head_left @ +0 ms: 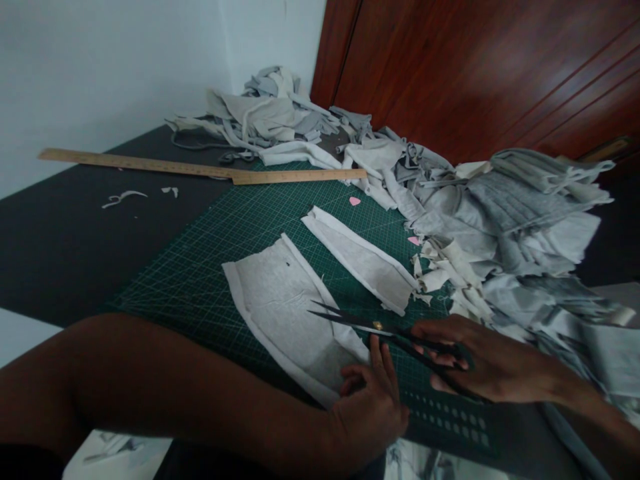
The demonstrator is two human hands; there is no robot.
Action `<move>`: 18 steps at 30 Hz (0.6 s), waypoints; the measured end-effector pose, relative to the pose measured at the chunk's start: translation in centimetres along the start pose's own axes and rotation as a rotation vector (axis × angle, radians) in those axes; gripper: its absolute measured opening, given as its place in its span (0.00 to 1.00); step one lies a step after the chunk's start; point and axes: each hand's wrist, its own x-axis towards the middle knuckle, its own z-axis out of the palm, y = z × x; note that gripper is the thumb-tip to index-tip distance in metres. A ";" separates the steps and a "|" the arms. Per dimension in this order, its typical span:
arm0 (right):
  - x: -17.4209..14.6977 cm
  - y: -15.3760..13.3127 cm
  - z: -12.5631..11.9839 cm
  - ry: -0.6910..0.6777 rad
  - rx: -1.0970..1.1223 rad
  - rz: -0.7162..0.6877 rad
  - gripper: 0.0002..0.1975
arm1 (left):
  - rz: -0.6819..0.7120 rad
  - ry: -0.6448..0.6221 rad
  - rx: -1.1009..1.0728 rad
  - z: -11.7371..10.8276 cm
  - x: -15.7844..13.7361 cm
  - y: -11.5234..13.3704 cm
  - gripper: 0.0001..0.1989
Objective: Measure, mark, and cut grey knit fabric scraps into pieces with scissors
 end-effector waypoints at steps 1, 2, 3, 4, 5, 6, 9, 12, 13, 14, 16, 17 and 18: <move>0.1 -0.1 0.3 0.029 -0.027 -0.018 0.13 | -0.008 0.002 0.012 0.0 0.0 0.0 0.25; 0.3 -0.2 0.6 0.068 -0.058 -0.027 0.15 | -0.017 0.004 0.023 0.0 0.0 0.1 0.25; 0.5 -0.3 1.0 0.108 -0.094 -0.032 0.16 | -0.026 0.010 0.029 0.0 0.0 0.1 0.24; 0.7 -0.4 1.3 0.148 -0.135 -0.036 0.18 | -0.033 0.018 0.028 0.1 0.0 0.2 0.24; 1.0 -0.3 1.7 0.184 -0.179 -0.044 0.19 | -0.040 0.027 0.023 0.1 0.0 0.2 0.24; 1.2 -0.1 2.0 0.217 -0.226 -0.057 0.20 | -0.048 0.038 0.018 0.2 0.0 0.3 0.24; 1.6 1.1 2.7 0.291 -0.348 -0.112 0.20 | -0.091 0.065 0.038 0.4 0.1 0.6 0.26; 1.7 2.7 3.0 0.331 -0.420 -0.143 0.20 | -0.104 0.064 0.060 0.5 0.2 0.7 0.28; 1.7 3.1 3.0 0.335 -0.439 -0.155 0.19 | -0.097 0.058 0.063 0.5 0.2 0.7 0.29; 1.7 3.3 2.9 0.340 -0.458 -0.169 0.19 | -0.088 0.051 0.070 0.5 0.2 0.7 0.29; 1.9 3.5 2.8 0.343 -0.481 -0.191 0.19 | -0.069 0.027 0.094 0.5 0.2 0.7 0.30; 2.1 3.4 2.8 0.339 -0.483 -0.195 0.19 | -0.050 0.020 0.098 0.4 0.1 0.6 0.30; 2.2 3.3 2.8 0.332 -0.480 -0.195 0.19 | -0.038 0.014 0.094 0.4 0.1 0.6 0.30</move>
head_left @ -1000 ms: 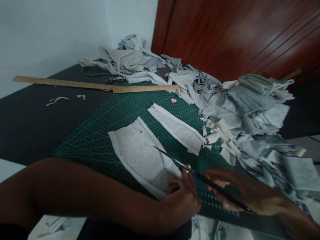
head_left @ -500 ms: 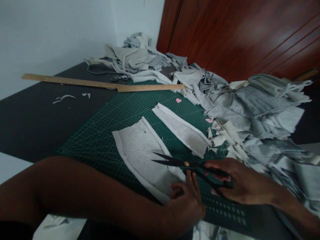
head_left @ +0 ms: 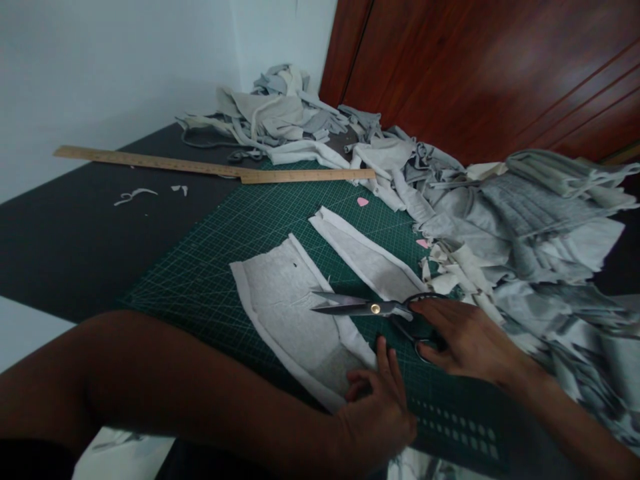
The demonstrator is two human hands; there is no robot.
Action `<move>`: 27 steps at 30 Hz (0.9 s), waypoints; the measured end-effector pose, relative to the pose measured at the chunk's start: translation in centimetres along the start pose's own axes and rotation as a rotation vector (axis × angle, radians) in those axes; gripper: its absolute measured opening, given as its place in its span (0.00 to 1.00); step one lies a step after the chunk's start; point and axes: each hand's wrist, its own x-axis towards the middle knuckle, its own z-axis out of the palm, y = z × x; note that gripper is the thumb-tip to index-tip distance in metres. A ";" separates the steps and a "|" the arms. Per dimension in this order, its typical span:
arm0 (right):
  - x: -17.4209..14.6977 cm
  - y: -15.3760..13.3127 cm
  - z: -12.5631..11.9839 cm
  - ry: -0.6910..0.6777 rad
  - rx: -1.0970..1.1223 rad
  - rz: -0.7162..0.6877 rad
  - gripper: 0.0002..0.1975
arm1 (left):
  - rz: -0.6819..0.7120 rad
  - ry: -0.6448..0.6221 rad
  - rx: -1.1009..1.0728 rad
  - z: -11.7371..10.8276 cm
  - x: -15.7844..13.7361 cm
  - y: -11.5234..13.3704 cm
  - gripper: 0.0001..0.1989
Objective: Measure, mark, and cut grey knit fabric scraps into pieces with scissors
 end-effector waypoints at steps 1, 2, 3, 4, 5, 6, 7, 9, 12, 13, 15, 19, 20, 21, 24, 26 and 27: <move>0.2 -0.1 0.0 -0.009 0.007 0.003 0.19 | 0.003 -0.004 -0.008 0.0 0.0 0.0 0.29; 0.4 -0.3 0.1 -0.016 0.014 0.008 0.19 | -0.002 -0.004 -0.017 0.0 0.0 -0.1 0.29; 0.6 -0.4 0.1 -0.018 0.022 0.011 0.20 | -0.010 0.001 -0.024 -0.1 -0.1 -0.1 0.29; 0.8 -0.6 0.2 -0.015 0.031 0.013 0.20 | -0.021 0.010 -0.028 -0.1 0.0 -0.1 0.29; 0.9 -0.7 0.3 -0.010 0.039 0.015 0.20 | -0.032 0.014 -0.027 -0.1 0.0 -0.2 0.29; 1.0 -0.7 0.3 -0.006 0.046 0.016 0.20 | -0.037 0.016 -0.025 -0.1 0.0 -0.2 0.29; 1.0 -0.7 0.4 -0.002 0.051 0.015 0.19 | -0.035 0.015 -0.024 -0.1 0.0 -0.2 0.29; 1.0 -0.7 0.4 0.007 0.056 -0.002 0.19 | -0.031 0.003 -0.020 -0.2 0.0 -0.2 0.28; 0.7 -0.5 0.4 0.014 0.061 -0.020 0.19 | -0.045 0.003 -0.006 -0.2 -0.1 0.0 0.27; 0.6 -0.5 0.5 0.016 0.066 -0.019 0.19 | -0.055 0.008 -0.007 -0.2 -0.1 0.1 0.28; 0.5 -0.5 0.5 0.018 0.074 -0.012 0.19 | -0.067 0.012 -0.006 -0.1 -0.2 0.2 0.28; 0.7 -0.8 0.6 0.010 0.074 -0.006 0.19 | -0.046 0.012 -0.015 0.0 -0.2 0.2 0.28; 0.8 -0.8 0.6 0.000 0.075 -0.001 0.19 | -0.042 0.014 -0.021 -0.1 -0.1 0.1 0.28; 1.0 -0.9 0.7 -0.009 0.078 0.006 0.18 | -0.035 0.011 -0.026 -0.1 -0.1 0.0 0.28; 1.3 -0.9 0.9 -0.030 0.091 0.014 0.19 | 0.000 -0.023 -0.021 -0.3 -0.1 -0.2 0.29; 1.3 -0.8 1.1 -0.025 0.095 0.008 0.19 | 0.011 -0.030 -0.005 -0.3 -0.1 -0.2 0.29; 1.3 -0.7 1.3 -0.023 0.100 0.006 0.20 | 0.010 -0.028 0.000 -0.3 -0.1 -0.2 0.29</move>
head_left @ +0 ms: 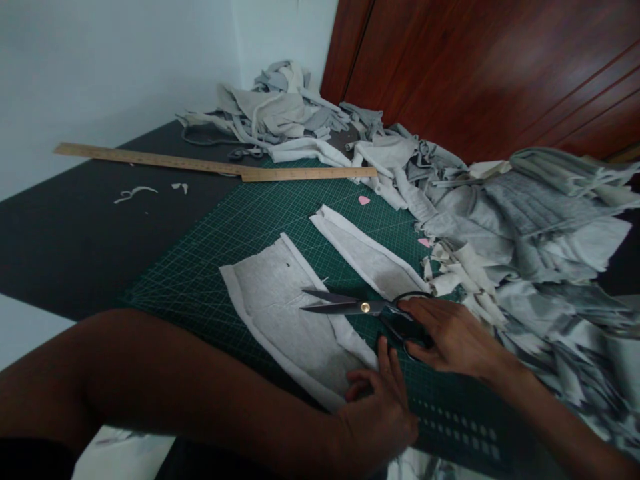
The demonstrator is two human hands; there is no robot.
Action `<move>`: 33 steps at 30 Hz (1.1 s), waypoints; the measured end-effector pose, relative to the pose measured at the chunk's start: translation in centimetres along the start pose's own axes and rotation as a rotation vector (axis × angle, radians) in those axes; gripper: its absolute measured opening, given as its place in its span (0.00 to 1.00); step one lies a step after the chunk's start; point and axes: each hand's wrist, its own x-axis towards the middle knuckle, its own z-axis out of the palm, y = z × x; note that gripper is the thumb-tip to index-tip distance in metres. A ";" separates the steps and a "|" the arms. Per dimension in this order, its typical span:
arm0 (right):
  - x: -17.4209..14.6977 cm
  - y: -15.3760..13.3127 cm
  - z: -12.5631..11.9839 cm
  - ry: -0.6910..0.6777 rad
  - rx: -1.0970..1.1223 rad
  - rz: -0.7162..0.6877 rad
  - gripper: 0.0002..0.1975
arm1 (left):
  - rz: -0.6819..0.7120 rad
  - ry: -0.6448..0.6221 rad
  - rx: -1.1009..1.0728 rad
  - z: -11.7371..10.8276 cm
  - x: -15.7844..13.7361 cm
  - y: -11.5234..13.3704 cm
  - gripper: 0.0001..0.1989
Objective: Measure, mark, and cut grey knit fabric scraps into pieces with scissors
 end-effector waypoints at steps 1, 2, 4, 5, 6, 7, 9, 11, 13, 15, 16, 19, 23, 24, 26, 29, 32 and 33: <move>0.0 0.1 0.1 -0.001 0.008 0.001 0.20 | -0.006 0.002 0.003 0.0 0.0 0.1 0.30; -0.1 0.2 0.3 -0.003 0.016 0.003 0.20 | -0.013 0.009 -0.001 0.1 0.0 0.1 0.30; -0.2 0.4 0.4 -0.004 0.030 0.005 0.20 | -0.029 0.026 -0.021 0.1 0.0 0.2 0.30; -0.2 0.4 0.5 -0.002 0.030 0.005 0.20 | -0.040 0.029 -0.026 0.1 0.0 0.2 0.30; -0.3 0.5 0.5 0.002 0.028 0.003 0.21 | -0.051 0.034 -0.024 0.1 0.0 0.2 0.30; -0.3 0.5 0.6 0.005 0.024 0.002 0.21 | -0.057 0.037 -0.018 0.1 -0.1 0.2 0.30; -0.4 0.5 0.5 0.006 0.015 0.004 0.21 | -0.052 0.031 -0.001 0.1 -0.1 0.1 0.30; -0.5 0.5 0.6 0.012 0.012 0.007 0.21 | -0.033 0.029 0.004 0.0 -0.2 0.0 0.30; -0.6 0.5 0.6 0.008 0.015 0.020 0.21 | -0.022 0.016 0.004 0.0 -0.2 -0.1 0.29; -0.8 0.5 0.8 -0.002 0.019 0.039 0.22 | -0.020 0.004 0.004 0.0 -0.1 -0.1 0.29; -0.9 0.5 0.9 -0.006 0.020 0.051 0.22 | -0.016 0.001 0.003 0.0 -0.1 -0.2 0.30; -1.3 0.5 1.1 0.007 0.021 0.069 0.23 | 0.009 0.011 -0.008 0.0 0.0 -0.3 0.29; -1.8 0.7 1.3 0.020 0.015 0.064 0.23 | 0.033 0.017 -0.047 -0.2 0.0 -0.4 0.27; -1.9 0.7 1.4 0.021 0.012 0.068 0.22 | 0.035 0.011 -0.054 -0.2 0.0 -0.5 0.27; -2.0 0.7 1.4 0.020 0.009 0.080 0.22 | 0.035 -0.006 -0.044 -0.3 0.0 -0.5 0.27; -2.2 0.8 1.4 0.022 0.004 0.075 0.22 | 0.034 -0.032 0.005 -0.4 0.0 -0.5 0.29; -2.1 0.8 1.2 0.037 -0.024 0.048 0.21 | 0.033 -0.019 -0.007 -0.4 0.0 -0.6 0.29; -2.1 0.8 1.1 0.038 -0.033 0.041 0.21 | 0.030 -0.011 -0.021 -0.3 0.0 -0.5 0.28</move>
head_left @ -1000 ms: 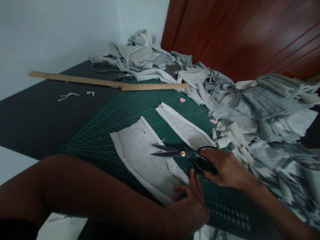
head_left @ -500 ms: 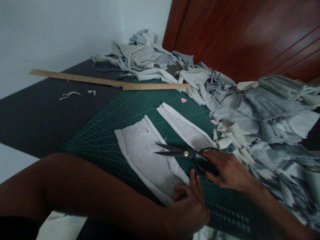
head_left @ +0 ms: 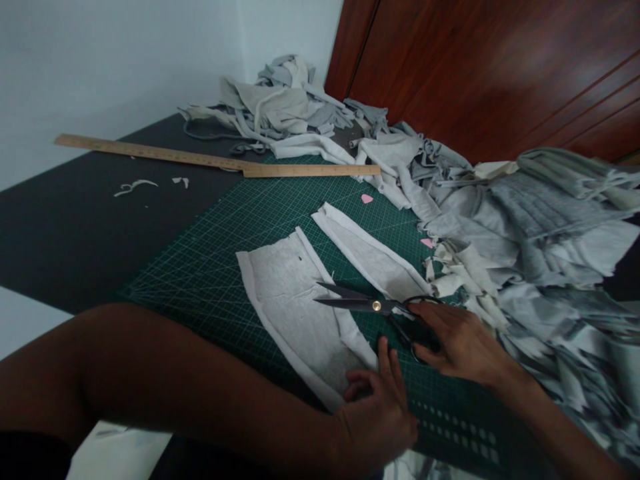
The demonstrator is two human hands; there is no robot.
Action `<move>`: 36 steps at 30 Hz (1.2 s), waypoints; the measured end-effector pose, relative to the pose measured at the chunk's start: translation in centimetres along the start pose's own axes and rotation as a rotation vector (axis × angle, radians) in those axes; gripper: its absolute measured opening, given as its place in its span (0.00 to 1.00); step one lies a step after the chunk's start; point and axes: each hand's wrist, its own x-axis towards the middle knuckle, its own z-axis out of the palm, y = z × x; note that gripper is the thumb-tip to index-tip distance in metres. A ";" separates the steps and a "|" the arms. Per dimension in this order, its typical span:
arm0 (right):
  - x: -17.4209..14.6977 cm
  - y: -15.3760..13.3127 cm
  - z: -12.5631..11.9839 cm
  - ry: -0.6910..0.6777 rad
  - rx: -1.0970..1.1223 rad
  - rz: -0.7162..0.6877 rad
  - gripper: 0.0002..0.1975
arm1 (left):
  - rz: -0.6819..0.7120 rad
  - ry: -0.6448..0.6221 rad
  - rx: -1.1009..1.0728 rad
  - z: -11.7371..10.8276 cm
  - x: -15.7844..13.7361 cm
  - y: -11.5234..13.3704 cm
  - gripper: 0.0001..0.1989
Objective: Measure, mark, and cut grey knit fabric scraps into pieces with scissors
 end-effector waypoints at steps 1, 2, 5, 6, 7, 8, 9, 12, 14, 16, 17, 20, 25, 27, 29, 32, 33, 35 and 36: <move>0.1 0.0 -0.1 0.000 -0.007 -0.005 0.21 | -0.007 0.009 -0.009 0.0 0.0 0.0 0.28; 0.1 0.0 -0.2 -0.002 -0.012 -0.006 0.21 | -0.016 0.015 -0.011 0.1 0.0 0.1 0.28; 0.4 -0.1 -0.4 0.004 -0.021 -0.007 0.20 | -0.047 0.033 -0.007 0.2 0.0 0.3 0.29; 0.4 -0.2 -0.5 0.009 -0.024 -0.009 0.20 | -0.057 0.040 -0.009 0.2 0.0 0.3 0.29; 0.5 -0.3 -0.5 0.013 -0.025 -0.013 0.20 | -0.067 0.041 -0.012 0.2 0.0 0.3 0.29; 0.6 -0.3 -0.5 0.013 -0.025 -0.016 0.20 | -0.075 0.041 -0.014 0.2 0.0 0.3 0.29; 0.7 -0.4 -0.5 0.014 -0.023 -0.019 0.19 | -0.083 0.038 -0.013 0.1 0.0 0.3 0.29; 1.0 -0.5 -0.5 0.019 -0.019 -0.024 0.18 | -0.061 0.027 0.004 0.0 -0.1 0.2 0.29; 1.1 -0.5 -0.4 0.034 -0.024 -0.036 0.18 | -0.053 0.023 0.014 0.0 0.0 0.2 0.29; 1.2 -0.5 -0.3 0.049 -0.032 -0.057 0.18 | -0.067 0.025 0.013 0.0 0.0 0.2 0.30; 1.2 -0.5 -0.3 0.054 -0.038 -0.069 0.17 | -0.077 0.026 0.013 0.0 0.0 0.3 0.30; 1.3 -0.6 -0.5 0.063 -0.066 -0.094 0.15 | -0.078 0.032 -0.003 0.0 0.1 0.3 0.30; 1.2 -0.8 -0.9 0.066 -0.080 -0.121 0.14 | -0.069 0.024 -0.010 0.0 0.1 0.2 0.29; 1.1 -0.9 -1.0 0.062 -0.074 -0.123 0.14 | -0.067 0.035 -0.022 0.0 0.1 0.2 0.29; 1.0 -0.9 -1.0 0.057 -0.064 -0.118 0.15 | -0.068 0.038 -0.039 -0.1 0.1 0.1 0.29; 0.8 -0.9 -0.9 0.046 -0.053 -0.111 0.15 | -0.072 0.034 -0.059 -0.1 0.1 0.1 0.29; 0.8 -0.8 -0.9 0.045 -0.052 -0.110 0.14 | -0.072 0.036 -0.061 -0.1 0.1 0.1 0.29; 0.7 -0.7 -0.8 0.040 -0.052 -0.111 0.14 | -0.063 0.042 -0.063 -0.1 0.0 0.0 0.28; 0.6 -0.7 -0.8 0.041 -0.054 -0.114 0.15 | -0.060 0.040 -0.060 -0.1 0.0 0.0 0.28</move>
